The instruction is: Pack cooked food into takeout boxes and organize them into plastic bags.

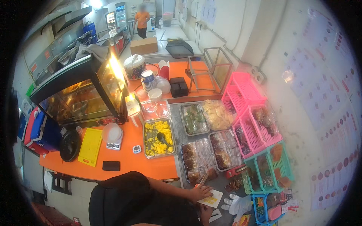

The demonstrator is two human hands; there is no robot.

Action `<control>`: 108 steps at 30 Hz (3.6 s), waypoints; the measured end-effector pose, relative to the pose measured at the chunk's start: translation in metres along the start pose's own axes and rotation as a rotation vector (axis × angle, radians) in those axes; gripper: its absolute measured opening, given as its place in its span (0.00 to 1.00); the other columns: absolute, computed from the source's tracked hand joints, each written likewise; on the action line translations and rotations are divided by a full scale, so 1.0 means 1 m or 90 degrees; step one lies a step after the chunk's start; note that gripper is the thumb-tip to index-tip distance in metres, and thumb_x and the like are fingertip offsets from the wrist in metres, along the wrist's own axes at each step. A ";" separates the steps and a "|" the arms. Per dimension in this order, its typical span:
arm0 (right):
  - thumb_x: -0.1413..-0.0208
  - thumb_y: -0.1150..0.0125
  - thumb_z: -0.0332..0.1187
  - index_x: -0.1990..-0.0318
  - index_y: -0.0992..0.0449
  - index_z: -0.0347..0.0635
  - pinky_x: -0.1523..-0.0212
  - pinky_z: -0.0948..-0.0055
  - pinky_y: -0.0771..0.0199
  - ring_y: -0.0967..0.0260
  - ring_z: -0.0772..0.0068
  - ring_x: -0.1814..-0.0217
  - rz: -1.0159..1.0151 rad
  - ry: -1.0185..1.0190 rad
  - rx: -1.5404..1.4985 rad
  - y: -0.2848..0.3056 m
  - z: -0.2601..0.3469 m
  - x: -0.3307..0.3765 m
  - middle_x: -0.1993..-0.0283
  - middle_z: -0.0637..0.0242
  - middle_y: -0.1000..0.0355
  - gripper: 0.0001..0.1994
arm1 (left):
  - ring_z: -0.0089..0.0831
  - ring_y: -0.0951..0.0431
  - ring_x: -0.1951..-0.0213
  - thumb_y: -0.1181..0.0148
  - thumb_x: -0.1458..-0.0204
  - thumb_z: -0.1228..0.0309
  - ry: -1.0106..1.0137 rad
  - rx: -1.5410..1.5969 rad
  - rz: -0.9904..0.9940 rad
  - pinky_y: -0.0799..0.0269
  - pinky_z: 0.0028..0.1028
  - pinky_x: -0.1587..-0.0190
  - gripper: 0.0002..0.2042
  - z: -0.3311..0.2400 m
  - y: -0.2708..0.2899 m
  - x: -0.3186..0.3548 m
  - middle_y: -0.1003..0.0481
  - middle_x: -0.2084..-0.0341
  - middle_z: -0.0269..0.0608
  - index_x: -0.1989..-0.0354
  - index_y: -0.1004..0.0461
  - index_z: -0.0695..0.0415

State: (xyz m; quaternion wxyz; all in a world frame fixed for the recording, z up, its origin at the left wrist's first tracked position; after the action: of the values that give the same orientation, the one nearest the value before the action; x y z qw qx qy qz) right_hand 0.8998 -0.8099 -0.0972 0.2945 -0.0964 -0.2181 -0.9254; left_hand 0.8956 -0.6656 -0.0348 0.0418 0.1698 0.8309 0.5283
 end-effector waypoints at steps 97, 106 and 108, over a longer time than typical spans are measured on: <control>0.50 0.31 0.40 0.33 0.33 0.53 0.28 0.54 0.43 0.51 0.57 0.22 -0.143 0.153 0.529 0.259 -0.206 0.399 0.23 0.62 0.48 0.34 | 0.55 0.53 0.27 0.33 0.53 0.51 -0.354 -0.033 0.076 0.48 0.55 0.32 0.38 -0.405 -0.223 -0.016 0.57 0.25 0.51 0.30 0.40 0.24; 0.47 0.35 0.37 0.33 0.34 0.52 0.29 0.54 0.42 0.51 0.57 0.22 -0.166 0.189 0.599 0.256 -0.209 0.397 0.23 0.61 0.48 0.31 | 0.57 0.49 0.30 0.33 0.52 0.54 -0.372 -0.057 0.039 0.44 0.55 0.36 0.34 -0.404 -0.226 -0.018 0.51 0.27 0.51 0.32 0.36 0.24; 0.46 0.33 0.39 0.35 0.30 0.49 0.29 0.55 0.42 0.48 0.55 0.23 -0.185 0.205 0.595 0.255 -0.206 0.398 0.26 0.57 0.43 0.29 | 0.57 0.49 0.30 0.34 0.51 0.54 -0.376 -0.052 0.039 0.43 0.55 0.36 0.34 -0.404 -0.225 -0.018 0.51 0.27 0.51 0.32 0.36 0.24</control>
State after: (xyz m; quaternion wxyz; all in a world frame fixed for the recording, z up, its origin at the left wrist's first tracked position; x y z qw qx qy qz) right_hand 0.7177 -1.2920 -0.0688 0.2041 0.2203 -0.5717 -0.7635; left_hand 0.7587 -1.1067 -0.0601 0.2722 0.3394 0.7552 0.4902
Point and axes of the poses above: each hand's wrist, its own x-axis away from the middle knuckle, its own y-axis out of the back of the hand, z = x × y, the point moved 9 cm from there along -x, towards the middle knuckle
